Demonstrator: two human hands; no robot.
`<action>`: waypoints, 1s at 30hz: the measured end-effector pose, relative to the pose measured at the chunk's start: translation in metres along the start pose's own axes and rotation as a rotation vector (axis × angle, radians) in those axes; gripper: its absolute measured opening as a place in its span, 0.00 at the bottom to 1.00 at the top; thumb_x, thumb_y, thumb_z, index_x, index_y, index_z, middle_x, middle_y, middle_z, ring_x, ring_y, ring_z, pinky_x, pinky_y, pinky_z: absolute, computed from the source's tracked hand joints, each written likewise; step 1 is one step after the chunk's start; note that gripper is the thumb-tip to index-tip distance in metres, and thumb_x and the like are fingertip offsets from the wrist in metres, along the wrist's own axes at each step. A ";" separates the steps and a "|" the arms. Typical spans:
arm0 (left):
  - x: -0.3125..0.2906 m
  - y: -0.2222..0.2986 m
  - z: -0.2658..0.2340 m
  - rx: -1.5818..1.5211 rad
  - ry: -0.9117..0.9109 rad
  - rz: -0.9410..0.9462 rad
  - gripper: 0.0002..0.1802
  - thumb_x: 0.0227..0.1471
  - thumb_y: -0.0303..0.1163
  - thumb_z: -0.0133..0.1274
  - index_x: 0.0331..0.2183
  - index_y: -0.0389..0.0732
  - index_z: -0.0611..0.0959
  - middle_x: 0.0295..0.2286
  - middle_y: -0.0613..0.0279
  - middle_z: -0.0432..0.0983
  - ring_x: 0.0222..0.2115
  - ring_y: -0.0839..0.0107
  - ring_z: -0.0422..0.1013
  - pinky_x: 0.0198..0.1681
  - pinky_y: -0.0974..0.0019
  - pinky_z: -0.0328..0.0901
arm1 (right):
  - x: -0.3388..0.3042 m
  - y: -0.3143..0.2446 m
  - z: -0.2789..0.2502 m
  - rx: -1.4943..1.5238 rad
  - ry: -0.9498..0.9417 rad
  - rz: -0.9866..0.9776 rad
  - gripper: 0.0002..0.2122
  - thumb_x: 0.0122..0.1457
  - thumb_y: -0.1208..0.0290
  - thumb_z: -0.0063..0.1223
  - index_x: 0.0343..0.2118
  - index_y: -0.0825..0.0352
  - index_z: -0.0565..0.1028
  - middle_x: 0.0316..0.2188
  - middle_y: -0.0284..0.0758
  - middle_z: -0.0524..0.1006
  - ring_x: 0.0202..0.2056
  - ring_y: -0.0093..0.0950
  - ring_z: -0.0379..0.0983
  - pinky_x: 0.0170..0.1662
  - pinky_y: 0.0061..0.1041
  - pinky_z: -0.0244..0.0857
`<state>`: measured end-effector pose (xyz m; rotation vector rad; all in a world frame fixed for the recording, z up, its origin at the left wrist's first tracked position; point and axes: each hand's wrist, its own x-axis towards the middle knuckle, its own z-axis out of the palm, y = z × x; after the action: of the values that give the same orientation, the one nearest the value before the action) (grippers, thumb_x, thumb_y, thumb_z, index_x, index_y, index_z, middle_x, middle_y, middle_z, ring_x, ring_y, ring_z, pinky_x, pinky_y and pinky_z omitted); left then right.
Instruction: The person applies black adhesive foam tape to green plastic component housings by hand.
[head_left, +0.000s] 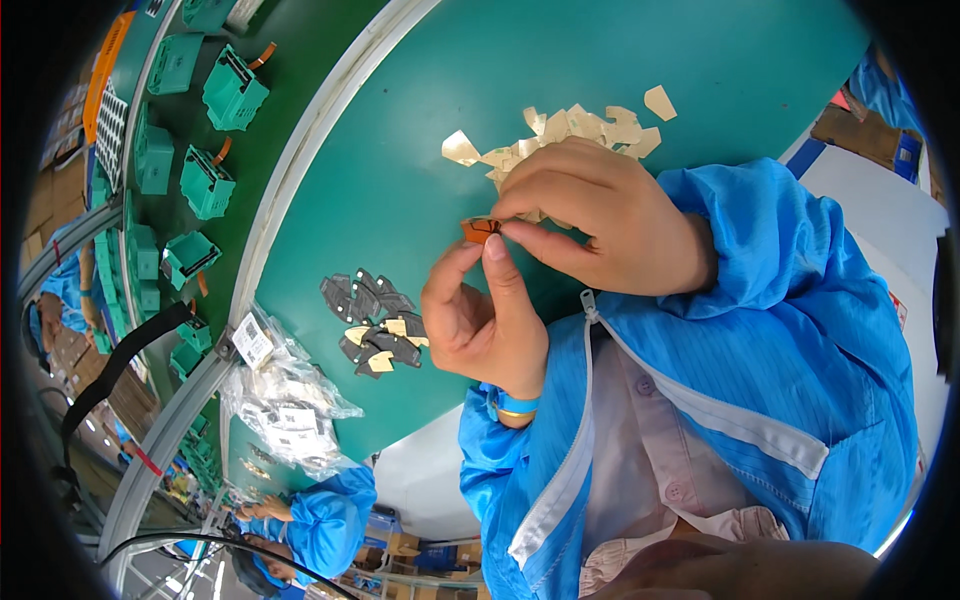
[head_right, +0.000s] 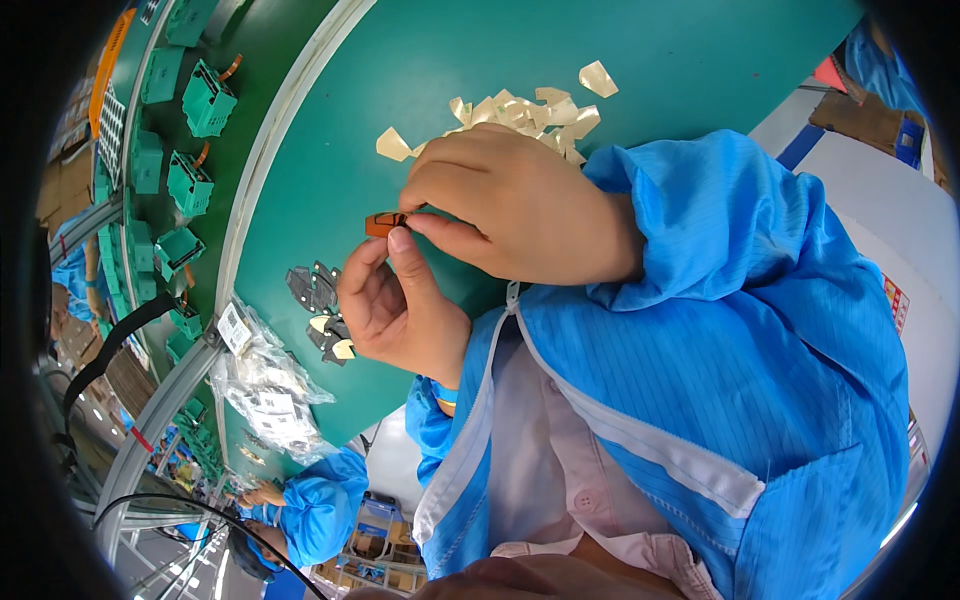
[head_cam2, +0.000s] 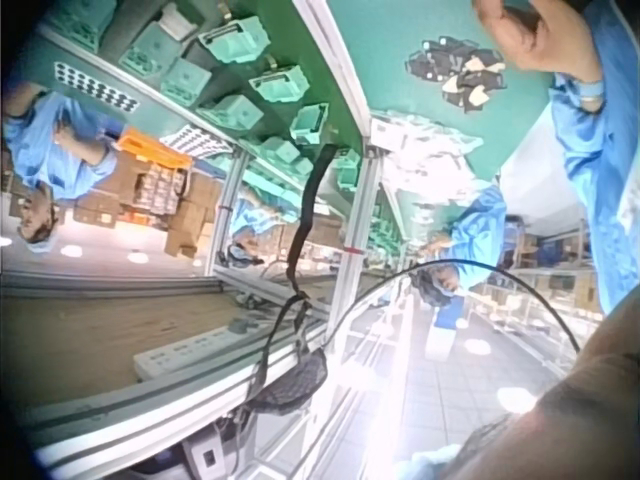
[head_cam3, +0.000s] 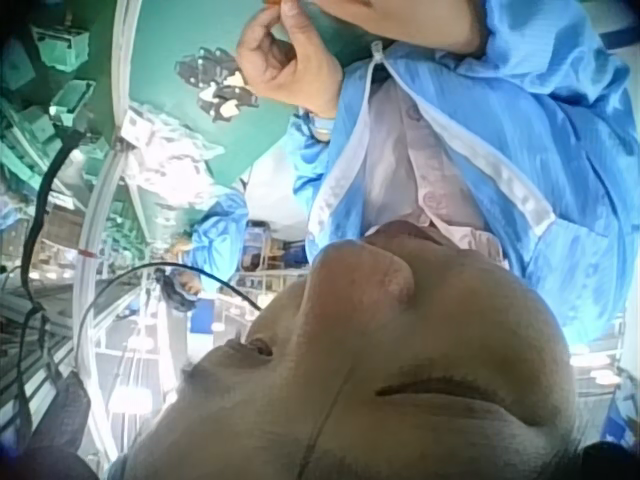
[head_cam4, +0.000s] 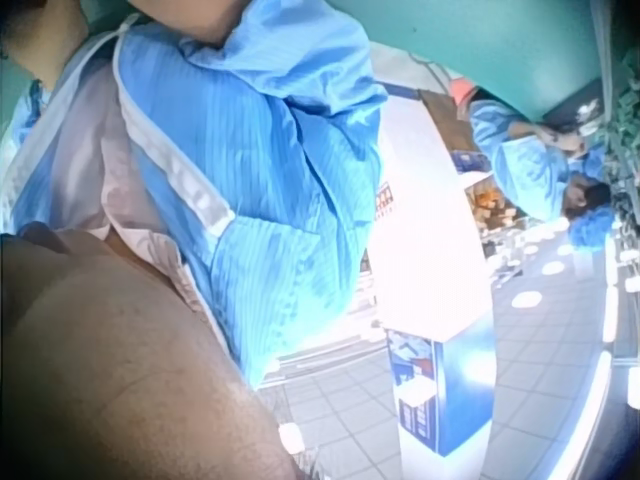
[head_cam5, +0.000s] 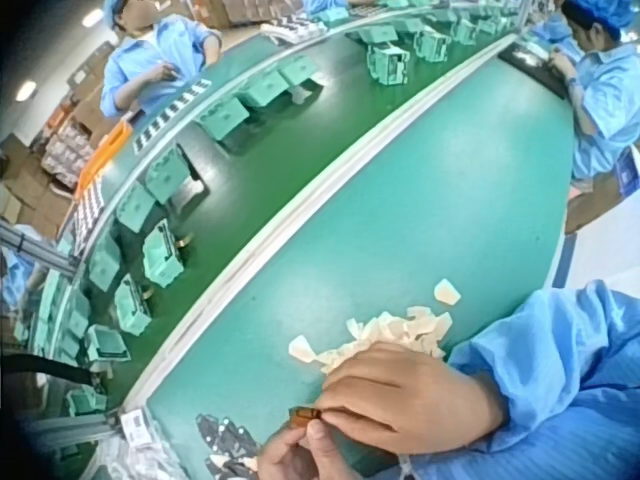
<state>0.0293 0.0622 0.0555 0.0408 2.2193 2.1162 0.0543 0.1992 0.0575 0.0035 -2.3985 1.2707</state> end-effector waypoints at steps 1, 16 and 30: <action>0.000 -0.001 0.001 0.018 -0.013 0.091 0.08 0.53 0.18 0.58 0.37 0.30 0.78 0.34 0.50 0.79 0.36 0.70 0.75 0.42 0.69 0.69 | 0.000 0.000 0.000 0.070 -0.007 0.065 0.09 0.48 0.78 0.63 0.34 0.67 0.78 0.33 0.36 0.78 0.34 0.35 0.76 0.36 0.30 0.69; -0.002 -0.003 0.002 -0.002 0.000 0.135 0.08 0.53 0.19 0.58 0.37 0.30 0.77 0.34 0.49 0.79 0.36 0.69 0.76 0.43 0.68 0.69 | 0.006 -0.003 -0.001 0.635 -0.108 0.615 0.03 0.54 0.82 0.53 0.31 0.69 0.72 0.29 0.32 0.75 0.32 0.20 0.72 0.39 0.23 0.67; 0.008 -0.010 -0.021 0.287 0.109 0.640 0.10 0.50 0.24 0.61 0.37 0.41 0.80 0.36 0.58 0.77 0.40 0.63 0.72 0.47 0.59 0.66 | 0.001 0.006 -0.026 0.305 -0.279 0.304 0.06 0.54 0.82 0.53 0.34 0.68 0.70 0.32 0.34 0.69 0.36 0.27 0.68 0.42 0.25 0.63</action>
<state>0.0203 0.0413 0.0458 0.7636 2.8430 2.0509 0.0622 0.2235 0.0658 -0.1040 -2.4730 1.8790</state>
